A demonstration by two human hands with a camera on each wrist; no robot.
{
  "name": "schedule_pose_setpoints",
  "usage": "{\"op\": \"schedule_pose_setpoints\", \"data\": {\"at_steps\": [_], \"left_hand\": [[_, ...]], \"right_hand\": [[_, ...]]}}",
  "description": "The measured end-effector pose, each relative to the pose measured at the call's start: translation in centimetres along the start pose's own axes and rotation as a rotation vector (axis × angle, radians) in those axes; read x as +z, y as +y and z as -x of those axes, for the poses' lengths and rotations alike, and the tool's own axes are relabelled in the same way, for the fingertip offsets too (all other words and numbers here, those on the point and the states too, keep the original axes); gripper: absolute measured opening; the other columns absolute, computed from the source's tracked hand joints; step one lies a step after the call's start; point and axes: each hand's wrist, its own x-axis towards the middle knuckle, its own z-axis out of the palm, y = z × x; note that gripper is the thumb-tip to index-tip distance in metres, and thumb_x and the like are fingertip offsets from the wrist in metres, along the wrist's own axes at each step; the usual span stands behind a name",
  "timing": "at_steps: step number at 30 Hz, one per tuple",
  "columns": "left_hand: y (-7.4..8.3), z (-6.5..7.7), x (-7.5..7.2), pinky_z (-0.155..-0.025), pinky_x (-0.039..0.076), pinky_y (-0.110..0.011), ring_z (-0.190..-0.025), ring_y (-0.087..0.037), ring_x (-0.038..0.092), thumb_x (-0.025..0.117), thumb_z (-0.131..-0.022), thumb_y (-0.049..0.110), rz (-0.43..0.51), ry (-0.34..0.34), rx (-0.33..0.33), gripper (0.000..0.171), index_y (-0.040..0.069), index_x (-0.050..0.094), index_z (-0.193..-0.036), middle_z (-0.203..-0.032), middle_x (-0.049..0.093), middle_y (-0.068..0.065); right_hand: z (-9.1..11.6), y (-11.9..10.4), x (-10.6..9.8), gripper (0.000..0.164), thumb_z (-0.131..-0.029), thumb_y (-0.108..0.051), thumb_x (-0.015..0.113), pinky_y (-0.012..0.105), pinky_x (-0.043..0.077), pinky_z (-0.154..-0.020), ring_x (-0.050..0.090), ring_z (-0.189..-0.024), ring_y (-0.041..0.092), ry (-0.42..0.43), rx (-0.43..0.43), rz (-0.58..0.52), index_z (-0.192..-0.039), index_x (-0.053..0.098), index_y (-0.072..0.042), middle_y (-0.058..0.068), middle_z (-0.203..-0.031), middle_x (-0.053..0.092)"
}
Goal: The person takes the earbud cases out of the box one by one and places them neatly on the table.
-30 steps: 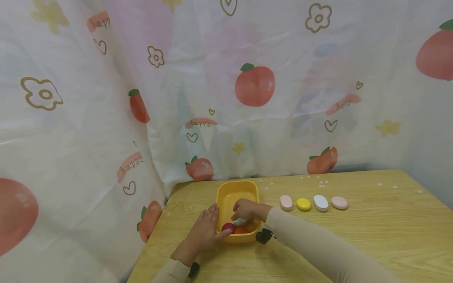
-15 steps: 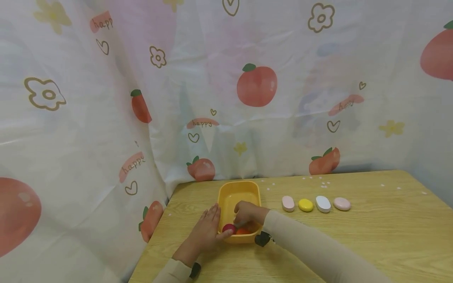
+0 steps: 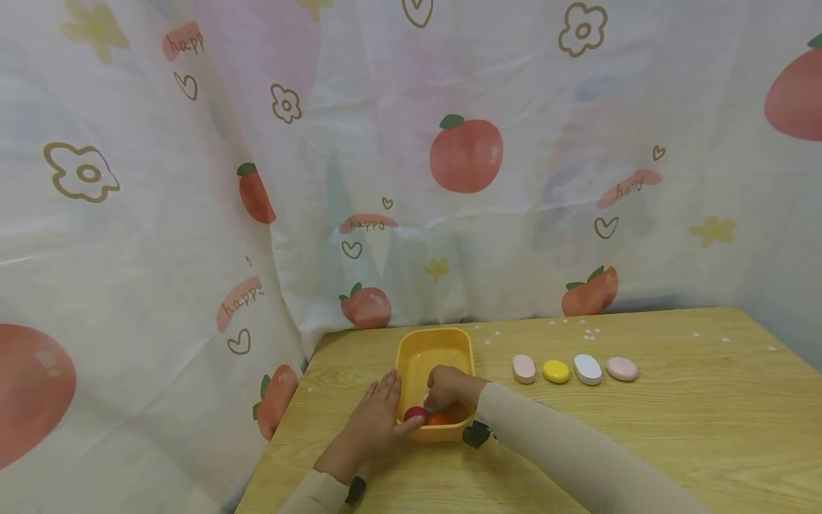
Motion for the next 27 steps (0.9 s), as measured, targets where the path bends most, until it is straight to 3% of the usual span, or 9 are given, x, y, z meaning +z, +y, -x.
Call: {"op": "schedule_pose_setpoints", "data": {"at_steps": [5,10,20,27], "left_hand": [[0.09,0.05,-0.02,-0.116,0.014,-0.048,-0.146,-0.027,0.014,0.029,-0.091,0.076,0.002,-0.007,-0.003,0.101,-0.003,0.021,-0.153,-0.160,0.017,-0.016],[0.20,0.03,-0.17,-0.116,0.013,-0.048,-0.147,-0.026,0.013,0.028,-0.091,0.075,0.013,-0.015,-0.008,0.100,-0.002,0.020,-0.153,-0.160,0.016,-0.015],[0.26,0.23,-0.23,-0.116,0.012,-0.047,-0.147,-0.025,0.013,0.028,-0.091,0.075,0.017,-0.017,-0.011,0.099,-0.002,0.020,-0.153,-0.160,0.015,-0.014],[0.26,0.12,-0.24,-0.116,0.012,-0.047,-0.147,-0.026,0.014,0.031,-0.092,0.073,0.014,-0.010,-0.011,0.098,-0.003,0.022,-0.153,-0.160,0.016,-0.015]], "right_hand": [[0.14,-0.13,0.10,0.029,-0.081,-0.021,0.079,0.036,0.052,-0.076,0.055,-0.074,0.021,0.002,-0.011,0.041,-0.093,0.066,0.002,0.007,-0.082,0.062],[0.21,-0.18,0.19,0.022,-0.084,-0.021,0.077,0.027,0.043,-0.055,0.051,-0.060,0.017,-0.015,-0.015,0.042,-0.076,0.064,-0.005,0.003,-0.066,0.055],[0.14,-0.23,0.31,0.021,-0.084,-0.022,0.076,0.027,0.043,-0.056,0.052,-0.062,0.017,-0.028,-0.013,0.032,-0.078,0.066,-0.005,0.003,-0.067,0.056],[-0.03,-0.18,0.06,0.022,-0.084,-0.023,0.077,0.027,0.042,-0.057,0.049,-0.061,0.017,-0.062,-0.076,0.061,-0.076,0.065,-0.006,0.002,-0.065,0.053]]}}
